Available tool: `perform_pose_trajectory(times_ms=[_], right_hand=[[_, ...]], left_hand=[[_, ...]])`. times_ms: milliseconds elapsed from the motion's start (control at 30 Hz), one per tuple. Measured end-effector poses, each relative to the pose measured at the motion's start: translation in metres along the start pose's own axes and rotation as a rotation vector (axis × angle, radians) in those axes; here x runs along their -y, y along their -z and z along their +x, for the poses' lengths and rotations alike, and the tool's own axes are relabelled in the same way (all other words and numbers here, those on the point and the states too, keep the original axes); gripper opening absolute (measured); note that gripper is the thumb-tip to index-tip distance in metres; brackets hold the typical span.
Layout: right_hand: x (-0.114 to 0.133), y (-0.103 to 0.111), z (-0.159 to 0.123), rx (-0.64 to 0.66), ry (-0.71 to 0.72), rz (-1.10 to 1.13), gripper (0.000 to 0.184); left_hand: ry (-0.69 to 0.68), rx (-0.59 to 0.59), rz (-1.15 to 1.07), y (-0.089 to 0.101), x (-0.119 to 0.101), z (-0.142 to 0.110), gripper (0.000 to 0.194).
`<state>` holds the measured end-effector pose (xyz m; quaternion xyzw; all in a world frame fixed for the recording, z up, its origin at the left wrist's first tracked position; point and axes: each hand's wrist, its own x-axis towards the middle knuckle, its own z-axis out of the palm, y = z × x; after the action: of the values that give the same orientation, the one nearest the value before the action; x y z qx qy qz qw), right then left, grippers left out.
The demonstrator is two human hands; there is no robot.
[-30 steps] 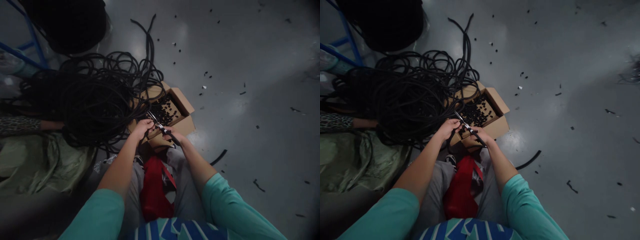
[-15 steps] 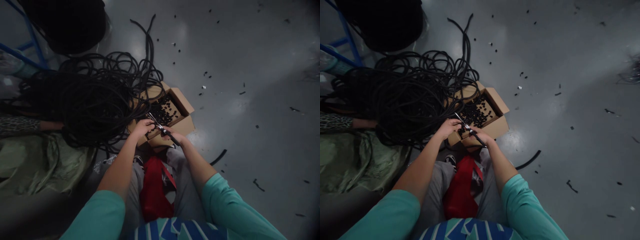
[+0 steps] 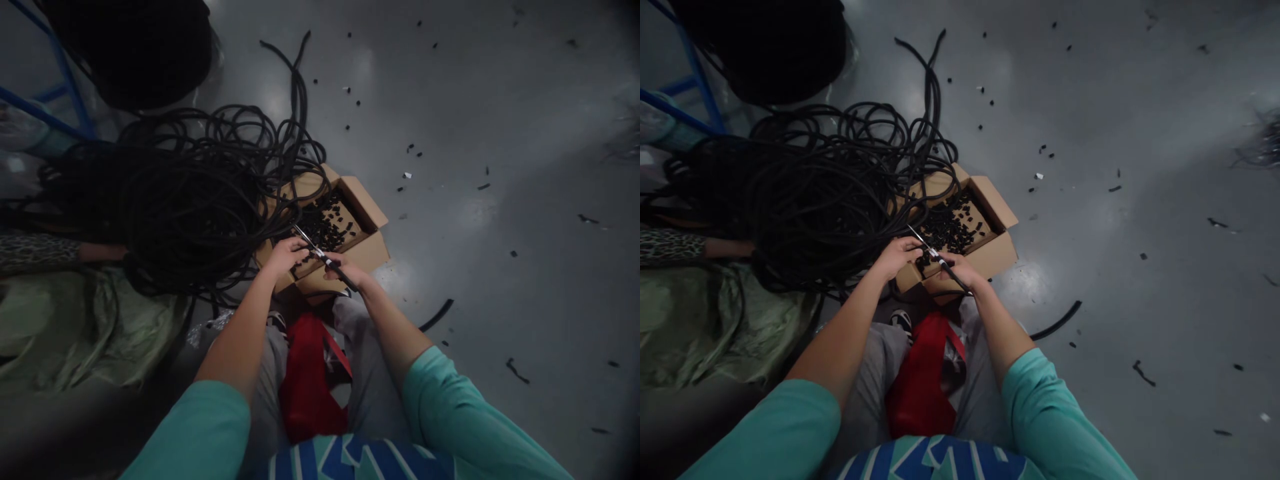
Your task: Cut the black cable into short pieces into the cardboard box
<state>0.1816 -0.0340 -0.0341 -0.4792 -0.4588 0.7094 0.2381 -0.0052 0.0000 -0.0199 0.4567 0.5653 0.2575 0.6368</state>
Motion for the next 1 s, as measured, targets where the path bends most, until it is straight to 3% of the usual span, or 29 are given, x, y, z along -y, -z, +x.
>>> perform_pose_trajectory(times_ms=[233, 567, 700, 1000], right_hand=[[-0.0001, 0.0007, -0.0004, 0.064, -0.062, 0.101, 0.055], [0.0051, 0.0025, -0.0047, 0.16, -0.068, 0.185, 0.06], [0.0048, 0.0061, -0.0043, 0.227, -0.066, 0.22, 0.063], [0.0006, 0.0076, -0.0045, 0.177, -0.062, 0.143, 0.061]], left_hand=[[0.075, 0.009, -0.11, -0.0009, -0.0061, -0.0031, 0.017], [0.097, -0.012, -0.081, -0.0015, -0.0084, -0.0041, 0.021], [0.035, -0.015, -0.071, 0.0003, -0.0076, -0.0032, 0.021], [-0.013, -0.087, -0.113, 0.0064, -0.0104, -0.0022, 0.021]])
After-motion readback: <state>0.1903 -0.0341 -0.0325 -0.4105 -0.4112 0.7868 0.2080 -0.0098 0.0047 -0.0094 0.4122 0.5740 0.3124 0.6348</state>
